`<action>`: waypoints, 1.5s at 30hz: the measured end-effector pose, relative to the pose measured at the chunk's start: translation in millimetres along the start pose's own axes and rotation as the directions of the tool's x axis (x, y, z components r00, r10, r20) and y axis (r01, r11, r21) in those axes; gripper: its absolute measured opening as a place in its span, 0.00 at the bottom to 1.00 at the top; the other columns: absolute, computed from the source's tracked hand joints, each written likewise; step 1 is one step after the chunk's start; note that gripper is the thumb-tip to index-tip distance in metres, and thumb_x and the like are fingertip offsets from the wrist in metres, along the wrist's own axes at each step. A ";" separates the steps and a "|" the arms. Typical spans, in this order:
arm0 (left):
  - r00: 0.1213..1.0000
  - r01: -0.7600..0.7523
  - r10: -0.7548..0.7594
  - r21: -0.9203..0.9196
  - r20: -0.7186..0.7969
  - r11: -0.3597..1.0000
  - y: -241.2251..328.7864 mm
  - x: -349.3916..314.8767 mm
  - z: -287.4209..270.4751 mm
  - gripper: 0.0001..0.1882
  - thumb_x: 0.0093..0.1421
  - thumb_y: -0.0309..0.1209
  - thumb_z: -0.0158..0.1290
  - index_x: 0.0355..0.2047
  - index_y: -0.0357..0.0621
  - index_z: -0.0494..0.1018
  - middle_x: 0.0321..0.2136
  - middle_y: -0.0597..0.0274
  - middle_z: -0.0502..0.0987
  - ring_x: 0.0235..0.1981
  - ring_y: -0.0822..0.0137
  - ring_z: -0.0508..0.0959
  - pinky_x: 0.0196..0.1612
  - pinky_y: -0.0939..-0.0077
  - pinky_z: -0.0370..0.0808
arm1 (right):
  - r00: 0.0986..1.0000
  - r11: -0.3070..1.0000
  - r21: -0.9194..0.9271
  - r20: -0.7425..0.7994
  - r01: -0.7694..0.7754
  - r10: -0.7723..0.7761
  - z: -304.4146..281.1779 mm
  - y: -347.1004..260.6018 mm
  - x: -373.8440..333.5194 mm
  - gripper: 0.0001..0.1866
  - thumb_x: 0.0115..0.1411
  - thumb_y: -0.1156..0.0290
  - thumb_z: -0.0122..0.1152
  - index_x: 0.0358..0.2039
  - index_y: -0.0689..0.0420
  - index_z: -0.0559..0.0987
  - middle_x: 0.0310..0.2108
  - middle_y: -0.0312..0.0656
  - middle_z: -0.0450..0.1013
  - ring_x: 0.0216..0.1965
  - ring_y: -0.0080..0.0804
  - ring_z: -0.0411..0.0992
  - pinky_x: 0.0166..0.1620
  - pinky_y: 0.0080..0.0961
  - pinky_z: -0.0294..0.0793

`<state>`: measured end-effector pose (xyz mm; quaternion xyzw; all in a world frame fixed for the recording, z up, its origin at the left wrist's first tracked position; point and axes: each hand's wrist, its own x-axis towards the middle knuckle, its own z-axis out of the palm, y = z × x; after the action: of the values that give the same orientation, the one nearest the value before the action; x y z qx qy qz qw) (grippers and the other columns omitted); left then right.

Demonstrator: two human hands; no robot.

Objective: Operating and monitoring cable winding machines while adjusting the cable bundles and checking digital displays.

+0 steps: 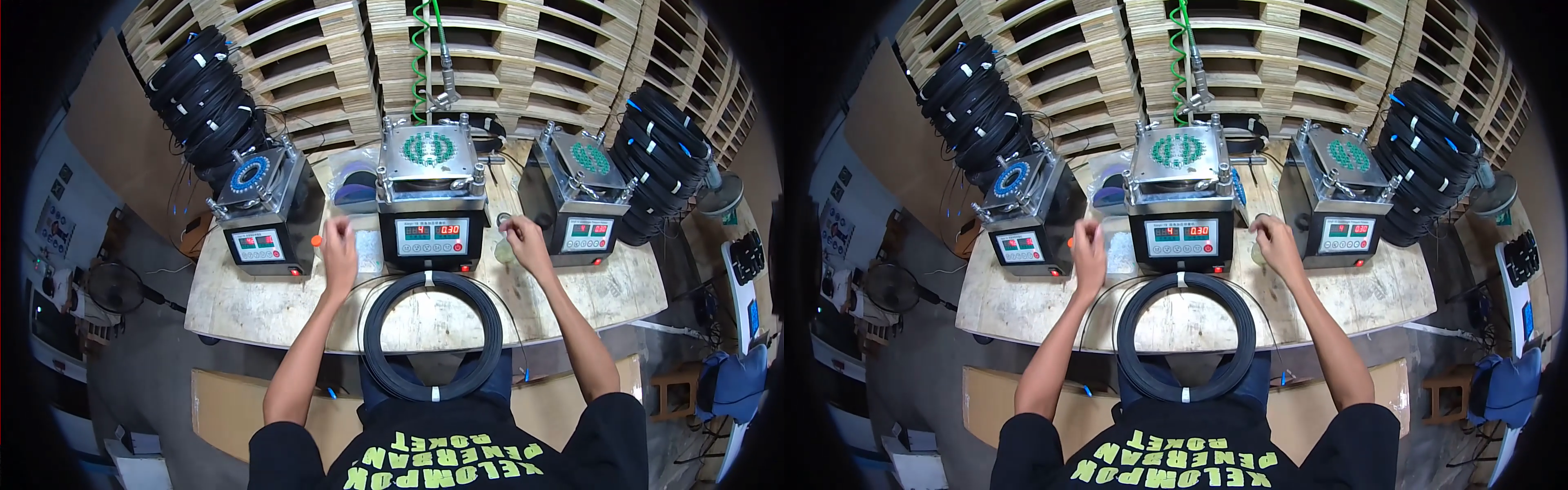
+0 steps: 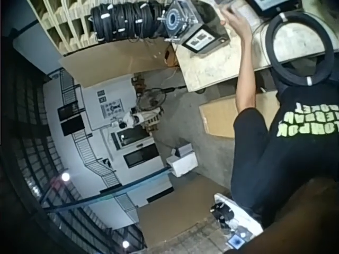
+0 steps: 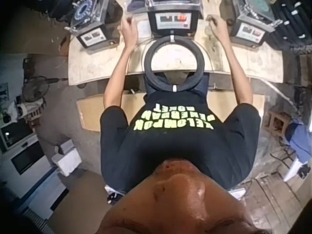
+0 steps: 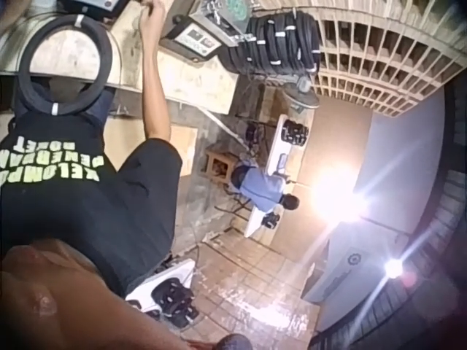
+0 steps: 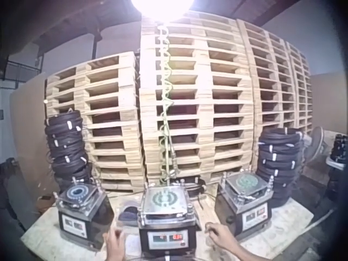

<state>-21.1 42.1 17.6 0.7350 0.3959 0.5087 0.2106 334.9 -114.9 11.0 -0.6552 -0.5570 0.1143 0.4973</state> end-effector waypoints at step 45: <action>0.809 0.040 -0.137 0.179 0.571 0.983 -94.0 -100.7 -29.9 0.13 0.60 0.23 0.54 0.46 0.42 0.77 0.40 0.51 0.78 0.41 0.53 0.77 0.47 0.64 0.74 | 0.958 0.909 -0.368 -0.269 -0.198 0.099 -5.5 25.9 -26.7 0.24 0.56 0.56 0.69 0.48 0.54 0.73 0.44 0.50 0.75 0.44 0.57 0.75 0.40 0.50 0.75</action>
<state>-99.9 15.3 -96.1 0.8502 0.3857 0.2165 0.2857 345.3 -137.3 -17.4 -0.7909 -0.4511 -0.0429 0.4112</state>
